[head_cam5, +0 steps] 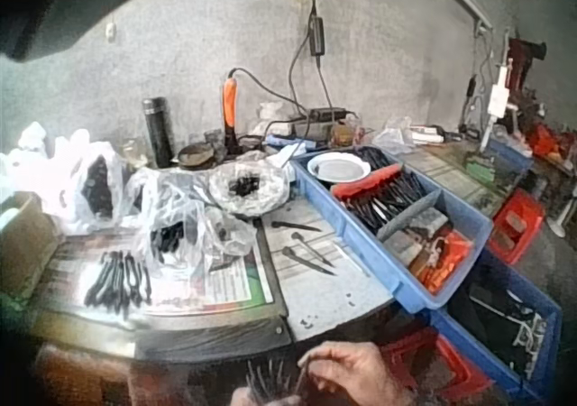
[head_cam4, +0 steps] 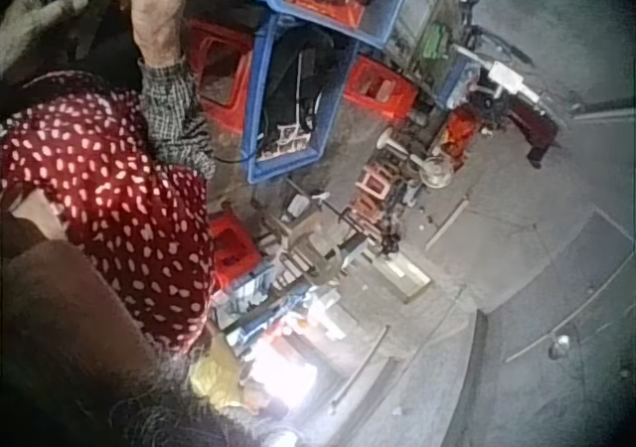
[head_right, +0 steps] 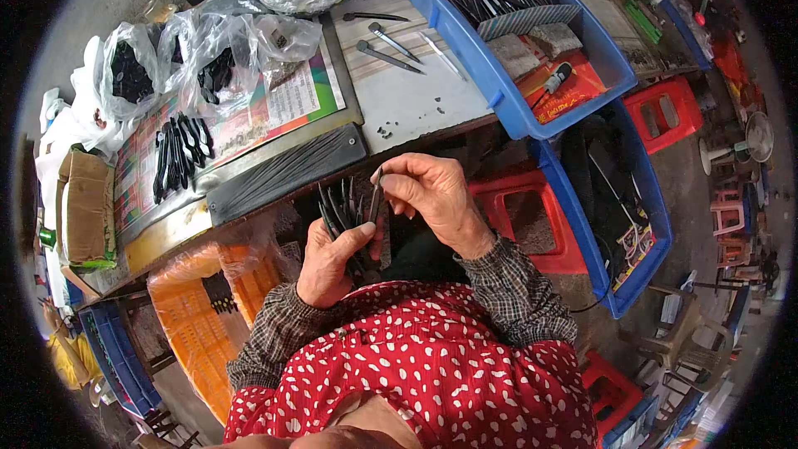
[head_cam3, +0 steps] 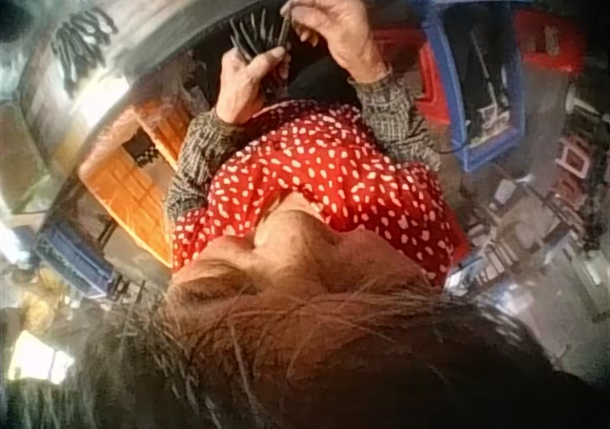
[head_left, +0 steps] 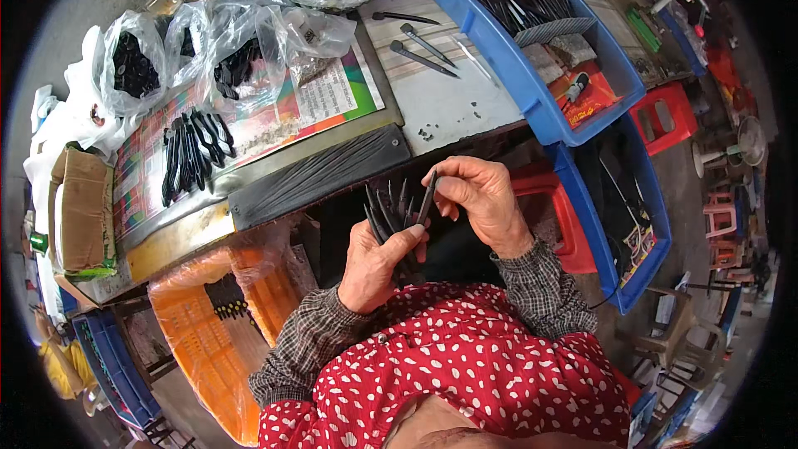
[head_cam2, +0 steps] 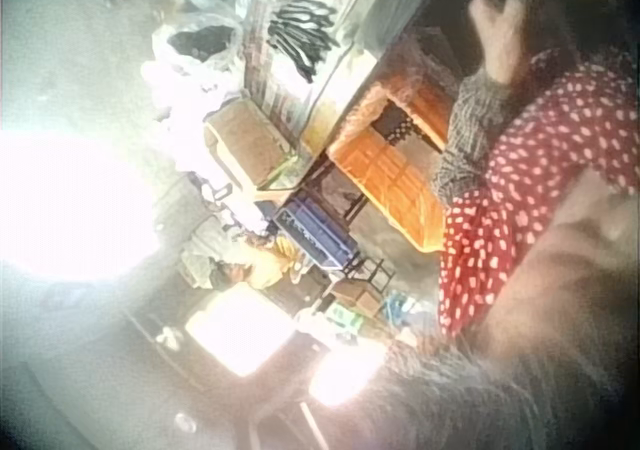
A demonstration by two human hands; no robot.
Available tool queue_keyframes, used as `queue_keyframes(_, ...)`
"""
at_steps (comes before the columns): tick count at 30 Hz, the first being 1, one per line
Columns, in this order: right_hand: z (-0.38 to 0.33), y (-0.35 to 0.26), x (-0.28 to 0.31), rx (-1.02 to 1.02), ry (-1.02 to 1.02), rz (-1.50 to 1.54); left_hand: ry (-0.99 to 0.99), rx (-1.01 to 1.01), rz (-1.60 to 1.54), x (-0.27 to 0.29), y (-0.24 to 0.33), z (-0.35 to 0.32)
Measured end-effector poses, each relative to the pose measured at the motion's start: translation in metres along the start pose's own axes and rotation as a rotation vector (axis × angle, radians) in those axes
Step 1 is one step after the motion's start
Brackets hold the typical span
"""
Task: The person assembles small black plastic components by hand, inserting metal strips into them and placing the completed assemblies into sorting bins.
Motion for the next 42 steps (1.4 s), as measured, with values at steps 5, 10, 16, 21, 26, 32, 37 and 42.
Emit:
queue_keyframes(5,0.001,0.000,-0.005,-0.022,-0.032,0.065,-0.013,-0.007,0.009,0.002,0.002,-0.002)
queue_keyframes(10,-0.002,-0.003,0.003,-0.013,-0.027,0.129,-0.082,0.020,0.041,-0.009,0.000,0.002)
queue_keyframes(16,-0.013,-0.031,0.035,0.077,0.071,0.229,-0.172,-0.110,0.135,-0.051,0.022,0.022)
queue_keyframes(21,-0.046,-0.070,0.071,0.286,0.270,0.257,-0.273,-0.146,0.204,-0.102,0.026,0.034)
queue_keyframes(26,-0.068,-0.081,0.090,0.402,0.339,0.276,-0.322,-0.227,0.202,-0.130,0.025,0.036)
queue_keyframes(32,-0.085,-0.088,0.097,0.468,0.455,0.269,-0.346,-0.246,0.221,-0.144,0.023,0.034)
queue_keyframes(37,-0.086,-0.082,0.096,0.435,0.376,0.295,-0.401,-0.186,0.172,-0.144,0.015,0.030)
queue_keyframes(42,-0.092,-0.080,0.095,0.433,0.330,0.292,-0.387,-0.152,0.177,-0.140,0.010,0.025)
Point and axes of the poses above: each hand's wrist, its own z-axis towards the middle knuckle, its own x-axis out of the back of the hand, y = z × x, the point moved 10 cm from there along z, towards the middle knuckle, and after that the axes turned 9 degrees about -x, right-handed, at the moved point
